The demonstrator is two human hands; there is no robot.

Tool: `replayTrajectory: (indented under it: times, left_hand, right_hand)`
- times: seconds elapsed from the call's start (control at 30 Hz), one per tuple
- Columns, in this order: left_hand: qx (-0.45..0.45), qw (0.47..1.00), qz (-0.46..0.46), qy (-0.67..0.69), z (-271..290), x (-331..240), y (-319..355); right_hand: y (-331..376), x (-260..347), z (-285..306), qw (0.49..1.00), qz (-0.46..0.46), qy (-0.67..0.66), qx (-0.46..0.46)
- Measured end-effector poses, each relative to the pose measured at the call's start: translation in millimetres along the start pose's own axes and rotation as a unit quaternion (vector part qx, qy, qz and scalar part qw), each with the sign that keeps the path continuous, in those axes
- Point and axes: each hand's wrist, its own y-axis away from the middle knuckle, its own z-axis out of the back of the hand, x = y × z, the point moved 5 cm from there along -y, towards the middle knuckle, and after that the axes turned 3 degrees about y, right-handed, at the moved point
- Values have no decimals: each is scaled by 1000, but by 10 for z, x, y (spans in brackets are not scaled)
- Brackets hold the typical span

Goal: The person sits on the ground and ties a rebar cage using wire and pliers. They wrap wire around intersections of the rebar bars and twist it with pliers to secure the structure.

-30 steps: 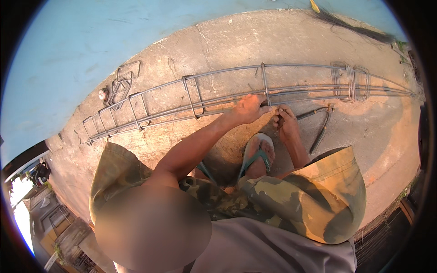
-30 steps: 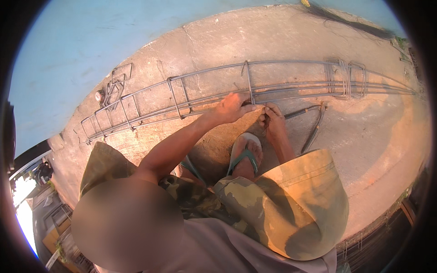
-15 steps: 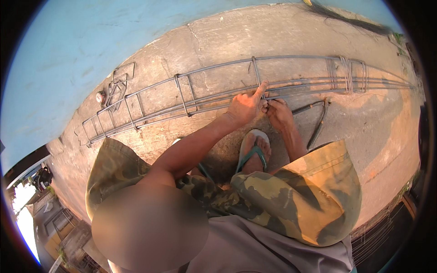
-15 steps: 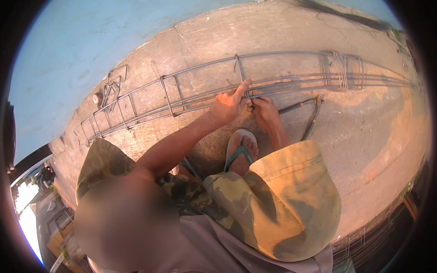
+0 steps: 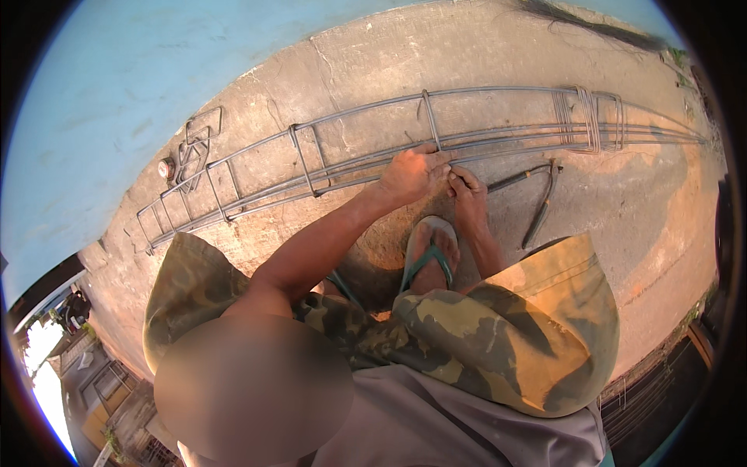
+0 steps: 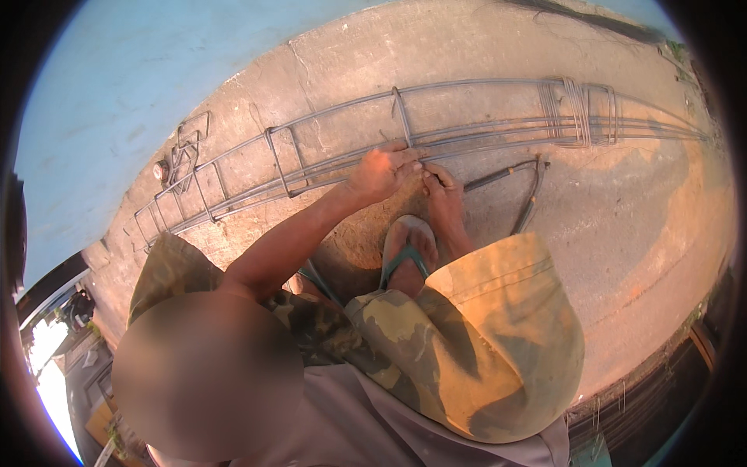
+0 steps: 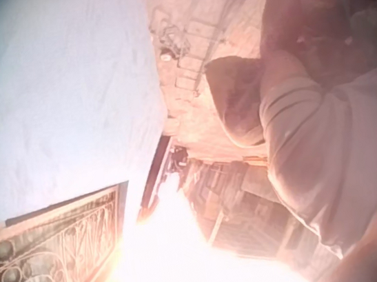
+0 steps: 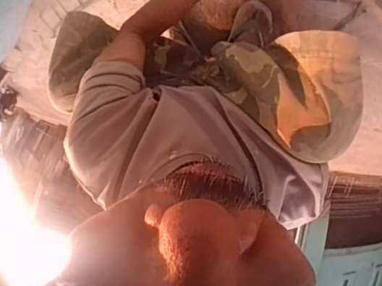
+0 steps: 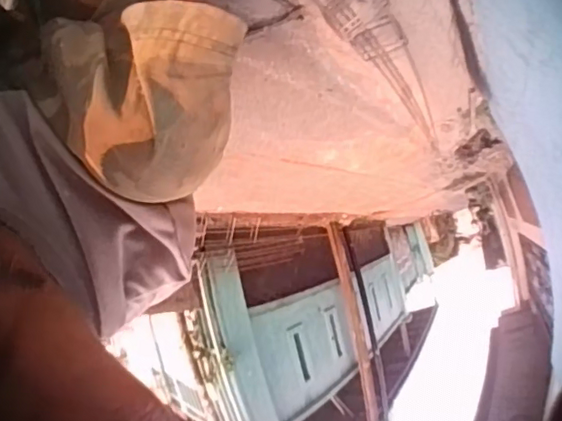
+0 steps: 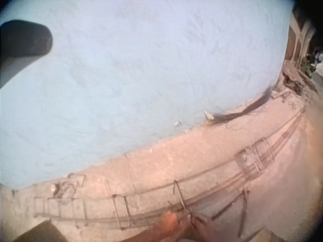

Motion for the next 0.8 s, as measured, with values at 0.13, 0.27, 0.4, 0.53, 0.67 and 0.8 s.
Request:
replayTrajectory:
  times: [0.13,0.27,0.4,0.53,0.67,0.8]
  left_hand:
    - [-12,1000,-6,17,8,41,-4]
    - [-14,1000,-11,14,3,16,36]
    - [-15,1000,-20,-18,-5,-14,36]
    - [-48,998,-33,-22,-3,-39,74]
    - [-49,998,-33,-20,-3,-46,58]
    - [-40,998,-51,-15,16,-21,46]
  right_hand:
    - [-105,-67,10,992,108,60,8]
    - [30,3,-107,971,169,164,-32]
    - [25,-72,-128,944,223,233,-68]
    - [26,-90,-139,910,290,286,-80]
    - [4,-68,-138,879,337,325,-92]
    - [9,16,-183,850,399,327,-105]
